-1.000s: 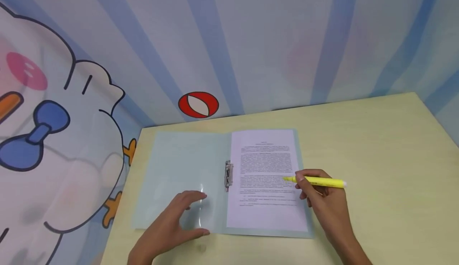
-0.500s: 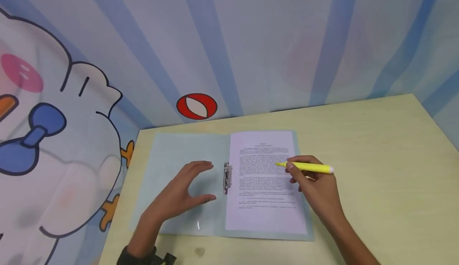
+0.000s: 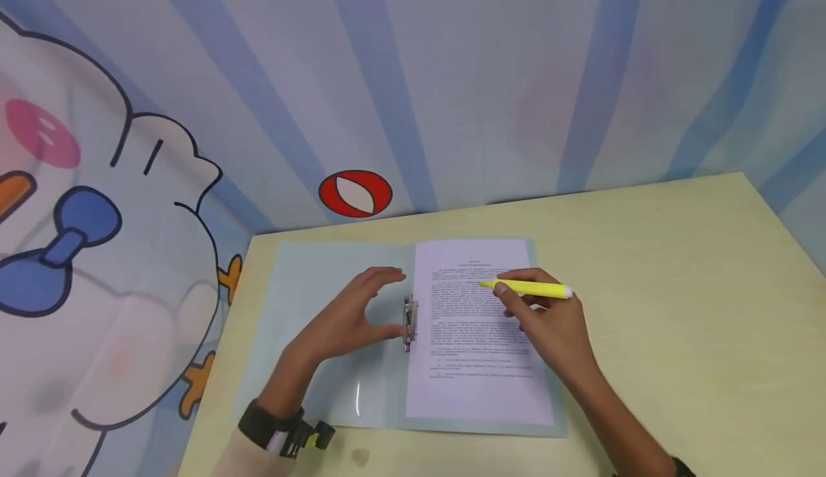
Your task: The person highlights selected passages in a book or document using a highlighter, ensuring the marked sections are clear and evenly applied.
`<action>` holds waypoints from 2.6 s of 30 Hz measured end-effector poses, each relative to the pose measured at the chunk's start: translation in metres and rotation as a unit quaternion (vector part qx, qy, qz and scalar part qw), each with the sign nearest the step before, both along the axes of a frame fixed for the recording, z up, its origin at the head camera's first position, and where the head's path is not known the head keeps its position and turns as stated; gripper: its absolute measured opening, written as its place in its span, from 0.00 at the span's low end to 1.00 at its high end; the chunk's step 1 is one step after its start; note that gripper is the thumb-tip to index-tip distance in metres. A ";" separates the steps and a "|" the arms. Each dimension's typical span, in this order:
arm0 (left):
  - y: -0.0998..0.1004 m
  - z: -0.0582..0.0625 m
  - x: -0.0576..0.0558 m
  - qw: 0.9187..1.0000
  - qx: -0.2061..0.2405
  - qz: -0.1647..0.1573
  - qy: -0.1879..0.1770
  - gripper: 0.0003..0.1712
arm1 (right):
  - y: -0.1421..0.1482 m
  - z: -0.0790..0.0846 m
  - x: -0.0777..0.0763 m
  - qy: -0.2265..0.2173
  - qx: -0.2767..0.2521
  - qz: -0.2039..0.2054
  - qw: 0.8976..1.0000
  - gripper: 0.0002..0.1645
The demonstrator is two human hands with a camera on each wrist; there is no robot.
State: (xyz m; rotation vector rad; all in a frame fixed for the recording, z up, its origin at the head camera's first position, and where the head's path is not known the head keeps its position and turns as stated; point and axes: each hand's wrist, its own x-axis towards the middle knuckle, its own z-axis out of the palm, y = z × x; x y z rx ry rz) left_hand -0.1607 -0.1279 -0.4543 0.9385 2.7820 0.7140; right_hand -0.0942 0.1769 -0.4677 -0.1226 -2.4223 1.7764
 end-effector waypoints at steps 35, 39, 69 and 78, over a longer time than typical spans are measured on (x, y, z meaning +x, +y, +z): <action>0.056 -0.046 -0.046 0.987 -0.156 -0.028 -0.018 0.60 | -0.017 -0.030 -0.064 -0.006 -0.010 0.076 0.997 0.21; 0.059 -0.047 -0.046 0.984 -0.173 -0.027 -0.012 0.62 | -0.020 -0.035 -0.073 0.007 0.008 0.083 0.996 0.19; 0.068 -0.052 -0.044 0.974 -0.227 -0.020 -0.001 0.66 | -0.012 -0.078 -0.105 -0.040 0.009 0.113 0.993 0.18; 0.071 -0.053 -0.043 0.970 -0.243 -0.020 0.000 0.66 | -0.012 -0.080 -0.111 -0.058 0.010 0.119 0.991 0.20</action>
